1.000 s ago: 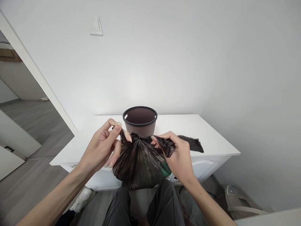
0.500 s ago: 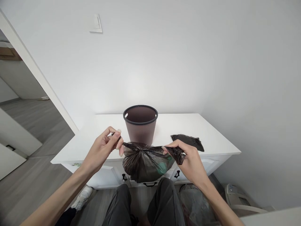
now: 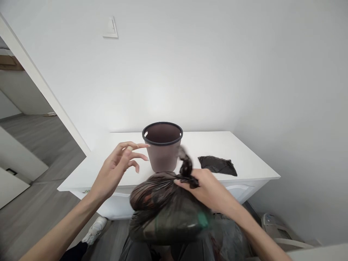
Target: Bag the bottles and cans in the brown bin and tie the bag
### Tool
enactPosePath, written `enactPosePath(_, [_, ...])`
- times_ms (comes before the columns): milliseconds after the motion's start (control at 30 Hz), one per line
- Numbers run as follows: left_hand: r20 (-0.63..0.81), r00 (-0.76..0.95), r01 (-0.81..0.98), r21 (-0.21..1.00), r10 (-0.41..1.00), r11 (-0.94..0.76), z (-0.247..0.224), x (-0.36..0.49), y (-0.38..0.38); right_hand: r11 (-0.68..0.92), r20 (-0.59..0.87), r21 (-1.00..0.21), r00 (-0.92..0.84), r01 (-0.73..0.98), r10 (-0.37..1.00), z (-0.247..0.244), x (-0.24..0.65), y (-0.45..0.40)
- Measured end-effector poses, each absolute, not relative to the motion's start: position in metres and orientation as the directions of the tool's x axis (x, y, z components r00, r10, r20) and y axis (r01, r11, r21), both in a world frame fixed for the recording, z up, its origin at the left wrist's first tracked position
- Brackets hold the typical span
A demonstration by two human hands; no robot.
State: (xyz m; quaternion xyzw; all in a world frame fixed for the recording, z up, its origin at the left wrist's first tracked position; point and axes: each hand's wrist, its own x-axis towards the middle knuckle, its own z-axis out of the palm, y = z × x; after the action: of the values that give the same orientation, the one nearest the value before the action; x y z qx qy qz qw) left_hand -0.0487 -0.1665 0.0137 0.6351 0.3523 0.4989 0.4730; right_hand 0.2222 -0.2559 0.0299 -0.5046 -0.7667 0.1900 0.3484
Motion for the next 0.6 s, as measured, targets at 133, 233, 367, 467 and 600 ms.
enactPosePath(133, [0.180, 0.020, 0.252, 0.951, 0.983, -0.180, -0.063, -0.088, -0.120, 0.200, 0.397, -0.666, 0.115, 0.719, 0.911, 0.016, 0.280, -0.259])
enactPosePath(233, [0.146, -0.014, 0.536, 0.837, 0.989, -0.116, -0.122, -0.111, -0.088, -0.002, 0.412, -0.621, 0.330, 0.783, 0.849, -0.002, 0.324, -0.237])
enactPosePath(367, [0.131, -0.051, 0.642, 0.764, 0.990, -0.068, -0.164, -0.124, -0.068, -0.160, 0.432, -0.603, 0.489, 0.781, 0.758, -0.031, 0.375, -0.172])
enactPosePath(467, [0.138, -0.063, 0.696, 0.716, 0.988, -0.056, -0.170, -0.123, -0.068, -0.191, 0.437, -0.604, 0.522, 0.774, 0.733, -0.059, 0.402, -0.115])
enactPosePath(600, [0.146, -0.034, 0.747, 0.661, 0.989, -0.072, -0.172, -0.121, -0.073, -0.331, 0.380, -0.612, 0.635, 0.718, 0.673, -0.100, 0.422, -0.055])
